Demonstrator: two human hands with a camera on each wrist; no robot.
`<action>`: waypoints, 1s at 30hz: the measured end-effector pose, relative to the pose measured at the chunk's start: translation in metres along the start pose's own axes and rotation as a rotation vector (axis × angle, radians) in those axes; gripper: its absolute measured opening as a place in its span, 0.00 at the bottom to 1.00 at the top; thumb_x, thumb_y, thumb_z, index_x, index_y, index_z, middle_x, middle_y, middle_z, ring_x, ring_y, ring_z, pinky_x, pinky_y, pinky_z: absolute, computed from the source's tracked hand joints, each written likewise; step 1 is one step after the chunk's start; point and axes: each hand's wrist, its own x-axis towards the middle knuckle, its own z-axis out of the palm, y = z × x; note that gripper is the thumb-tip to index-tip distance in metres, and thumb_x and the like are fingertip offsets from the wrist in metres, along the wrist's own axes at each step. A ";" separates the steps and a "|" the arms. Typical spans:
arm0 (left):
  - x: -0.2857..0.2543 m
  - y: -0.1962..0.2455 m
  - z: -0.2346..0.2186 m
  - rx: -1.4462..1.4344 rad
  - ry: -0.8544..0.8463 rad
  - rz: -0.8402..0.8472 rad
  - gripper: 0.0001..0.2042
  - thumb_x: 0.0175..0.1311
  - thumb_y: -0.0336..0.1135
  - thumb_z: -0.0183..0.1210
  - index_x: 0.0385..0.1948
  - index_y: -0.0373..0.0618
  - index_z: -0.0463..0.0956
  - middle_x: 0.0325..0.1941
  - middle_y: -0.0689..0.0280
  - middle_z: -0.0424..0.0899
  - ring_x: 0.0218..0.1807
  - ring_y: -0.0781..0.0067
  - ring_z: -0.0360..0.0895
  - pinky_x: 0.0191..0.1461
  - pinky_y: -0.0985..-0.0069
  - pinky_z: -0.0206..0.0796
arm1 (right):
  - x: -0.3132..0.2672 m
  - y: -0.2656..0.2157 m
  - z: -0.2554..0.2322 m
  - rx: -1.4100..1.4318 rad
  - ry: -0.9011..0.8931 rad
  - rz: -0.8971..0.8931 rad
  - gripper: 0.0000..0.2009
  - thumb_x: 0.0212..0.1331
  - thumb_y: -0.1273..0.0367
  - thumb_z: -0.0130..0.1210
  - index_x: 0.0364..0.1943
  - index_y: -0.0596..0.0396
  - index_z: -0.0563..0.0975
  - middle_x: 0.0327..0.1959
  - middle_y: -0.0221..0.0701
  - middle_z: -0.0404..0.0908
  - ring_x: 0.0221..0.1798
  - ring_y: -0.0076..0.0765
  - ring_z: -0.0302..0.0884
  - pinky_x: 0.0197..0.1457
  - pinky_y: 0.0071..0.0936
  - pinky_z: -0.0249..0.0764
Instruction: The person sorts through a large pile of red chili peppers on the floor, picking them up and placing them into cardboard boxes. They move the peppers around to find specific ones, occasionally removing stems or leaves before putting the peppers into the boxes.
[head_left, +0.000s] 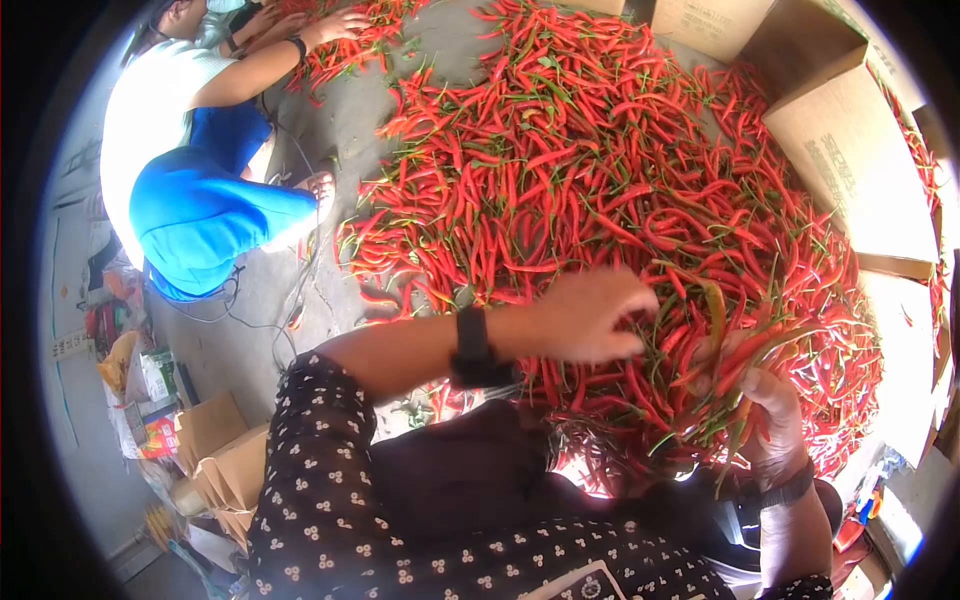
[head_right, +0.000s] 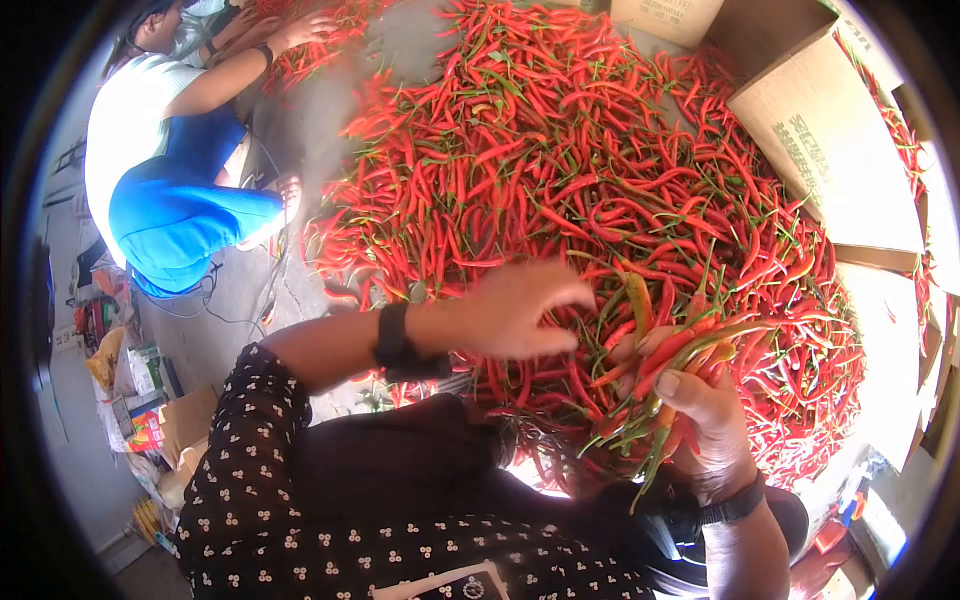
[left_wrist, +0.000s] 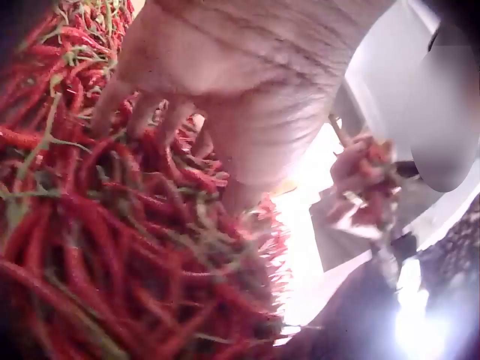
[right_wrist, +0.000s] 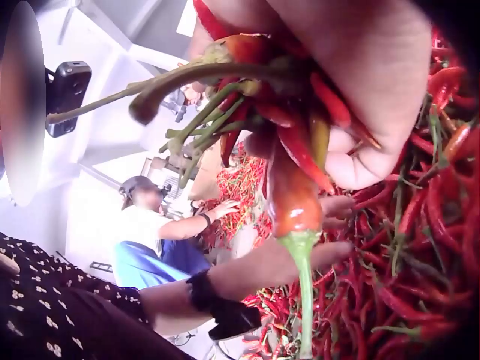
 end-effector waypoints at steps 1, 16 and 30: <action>-0.004 -0.018 0.011 0.000 -0.002 -0.001 0.26 0.54 0.47 0.61 0.55 0.47 0.68 0.55 0.50 0.70 0.57 0.50 0.68 0.54 0.59 0.64 | -0.001 -0.001 0.001 0.002 0.001 0.001 0.22 0.46 0.66 0.62 0.45 0.61 0.72 0.44 0.42 0.75 0.39 0.34 0.75 0.43 0.32 0.75; -0.043 0.020 0.078 -0.338 -0.654 0.342 0.33 0.50 0.46 0.64 0.61 0.51 0.65 0.61 0.46 0.60 0.60 0.46 0.63 0.63 0.58 0.57 | 0.003 0.000 0.005 0.040 -0.006 -0.055 0.22 0.45 0.66 0.63 0.44 0.61 0.72 0.44 0.43 0.76 0.38 0.35 0.77 0.46 0.31 0.73; -0.096 -0.117 -0.040 1.029 -0.145 -0.321 0.37 0.44 0.30 0.63 0.61 0.69 0.63 0.72 0.63 0.49 0.69 0.50 0.53 0.58 0.45 0.59 | 0.004 0.001 0.000 0.042 -0.008 -0.063 0.20 0.45 0.67 0.62 0.43 0.61 0.73 0.43 0.44 0.77 0.38 0.35 0.77 0.45 0.30 0.73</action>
